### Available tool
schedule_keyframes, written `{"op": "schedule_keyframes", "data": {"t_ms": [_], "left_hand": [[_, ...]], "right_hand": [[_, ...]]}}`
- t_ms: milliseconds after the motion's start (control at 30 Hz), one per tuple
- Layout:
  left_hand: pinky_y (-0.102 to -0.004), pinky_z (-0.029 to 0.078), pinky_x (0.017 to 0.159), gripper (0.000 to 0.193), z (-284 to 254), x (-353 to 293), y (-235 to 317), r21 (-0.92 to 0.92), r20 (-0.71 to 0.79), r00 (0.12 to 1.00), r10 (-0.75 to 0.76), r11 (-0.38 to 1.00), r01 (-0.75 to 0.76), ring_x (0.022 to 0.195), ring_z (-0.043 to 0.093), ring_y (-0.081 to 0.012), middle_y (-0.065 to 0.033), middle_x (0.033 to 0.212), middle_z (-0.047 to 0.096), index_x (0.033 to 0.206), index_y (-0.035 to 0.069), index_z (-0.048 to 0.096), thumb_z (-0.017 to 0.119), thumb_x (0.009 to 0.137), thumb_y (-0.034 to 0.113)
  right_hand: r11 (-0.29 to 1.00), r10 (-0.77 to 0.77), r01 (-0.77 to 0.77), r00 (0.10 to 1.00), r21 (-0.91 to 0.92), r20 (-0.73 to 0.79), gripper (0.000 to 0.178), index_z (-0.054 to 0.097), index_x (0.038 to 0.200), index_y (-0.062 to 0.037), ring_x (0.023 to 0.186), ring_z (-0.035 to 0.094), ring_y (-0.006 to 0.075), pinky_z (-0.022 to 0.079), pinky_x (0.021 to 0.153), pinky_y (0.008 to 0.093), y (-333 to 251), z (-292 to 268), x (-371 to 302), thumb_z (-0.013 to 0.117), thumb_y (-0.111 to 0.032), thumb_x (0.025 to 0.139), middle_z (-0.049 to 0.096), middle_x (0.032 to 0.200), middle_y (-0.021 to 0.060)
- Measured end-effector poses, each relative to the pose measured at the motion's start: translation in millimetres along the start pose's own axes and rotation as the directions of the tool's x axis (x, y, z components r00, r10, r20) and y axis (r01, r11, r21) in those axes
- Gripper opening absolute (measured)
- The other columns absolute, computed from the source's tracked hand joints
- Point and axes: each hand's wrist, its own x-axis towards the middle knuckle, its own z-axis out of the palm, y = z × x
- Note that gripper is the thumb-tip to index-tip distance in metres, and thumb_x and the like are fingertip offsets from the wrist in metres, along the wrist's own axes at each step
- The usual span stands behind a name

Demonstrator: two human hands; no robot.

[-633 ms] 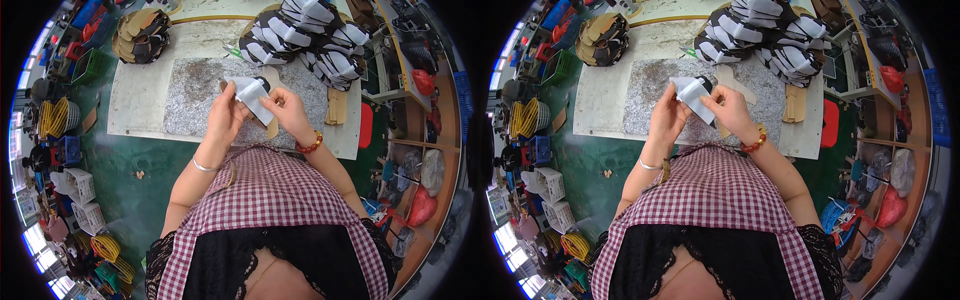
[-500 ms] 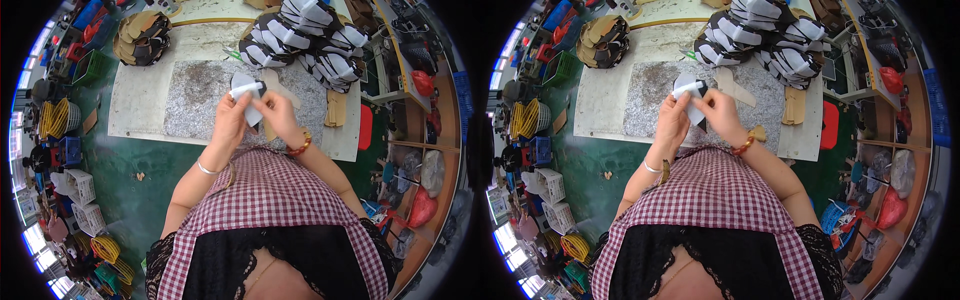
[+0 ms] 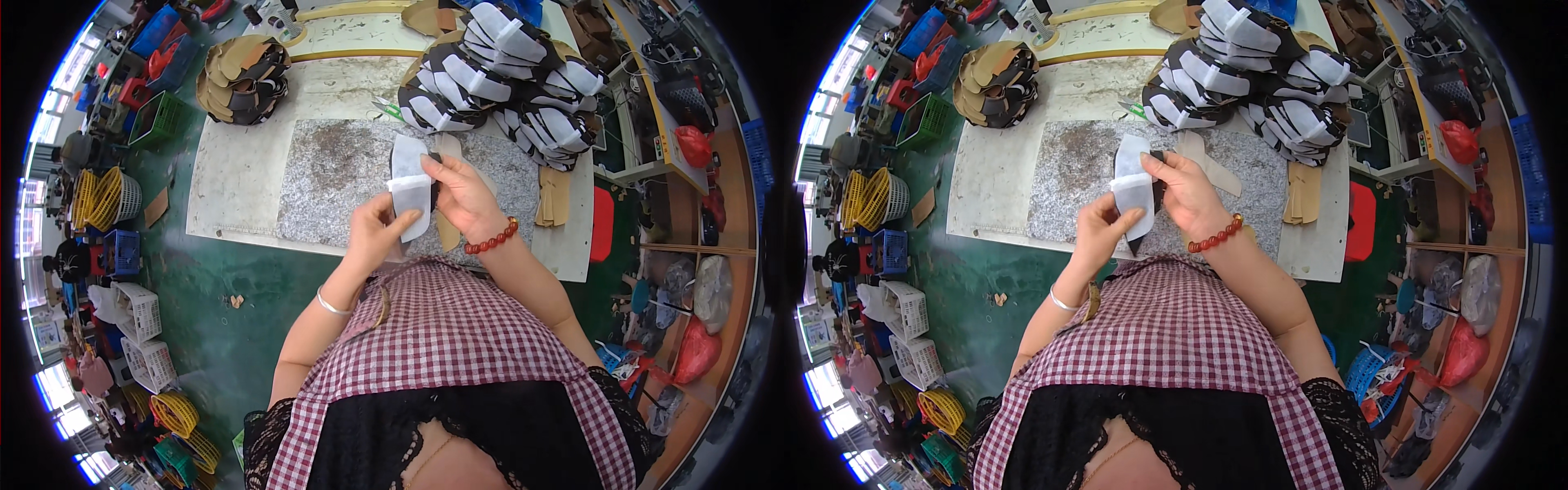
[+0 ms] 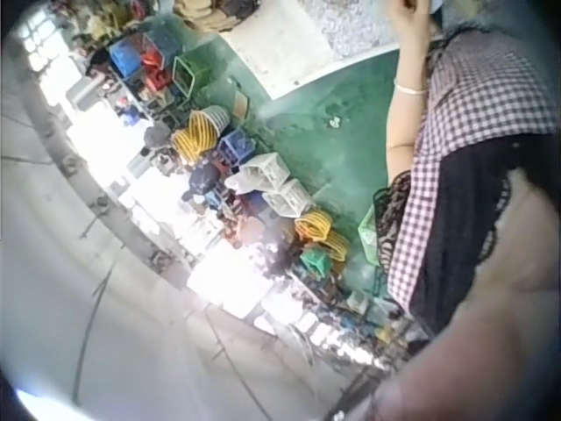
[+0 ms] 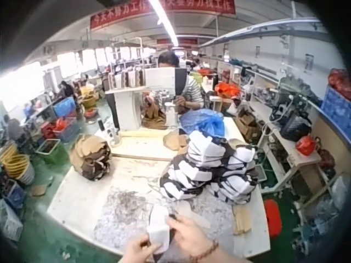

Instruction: Assemble small components by applying adhesive strips and stacking them on a workbench.

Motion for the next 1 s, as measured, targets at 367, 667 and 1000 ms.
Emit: {"op": "schedule_keyframes", "data": {"t_ms": [367,667,1000], "left_hand": [[-0.0249,0.046,0.07,0.027,7.2,7.8,12.0,-0.034,0.126,0.991,-0.053,0.998,0.058,0.085,0.056,-0.0097,-0.0043,0.093,0.059,0.099,-0.001,0.061,0.07,0.076,0.008],[-0.0193,0.038,0.056,0.022,18.2,10.1,12.2,-0.226,0.013,1.0,0.005,0.974,-0.002,0.064,0.047,-0.0016,0.0051,0.073,0.055,0.097,0.001,0.059,0.068,0.08,0.011],[-0.0219,0.04,0.064,0.019,7.7,14.5,-1.7,-0.506,0.127,0.991,-0.051,0.855,0.109,0.071,0.05,-0.0063,-0.0004,0.086,0.06,0.103,0.003,0.057,0.057,0.089,0.017]], "right_hand": [[0.996,-0.061,0.059,0.998,-0.071,-0.019,0.026,0.053,0.111,0.001,0.093,0.06,0.0157,0.049,0.081,0.031,-5.6,8.5,6.1,0.049,-0.018,0.094,0.061,0.102,0.0086],[0.675,-0.584,0.412,0.805,-0.612,-0.103,0.031,0.046,0.069,-0.0038,0.059,0.037,0.0058,0.034,0.051,0.0259,21.7,2.1,29.6,0.052,-0.024,0.092,0.044,0.061,-0.0012],[0.525,-0.584,0.476,0.805,-0.706,0.108,0.028,0.051,0.072,0.0026,0.056,0.039,0.0078,0.035,0.05,0.0276,7.5,12.8,31.0,0.056,-0.019,0.089,0.046,0.057,0.001]]}}
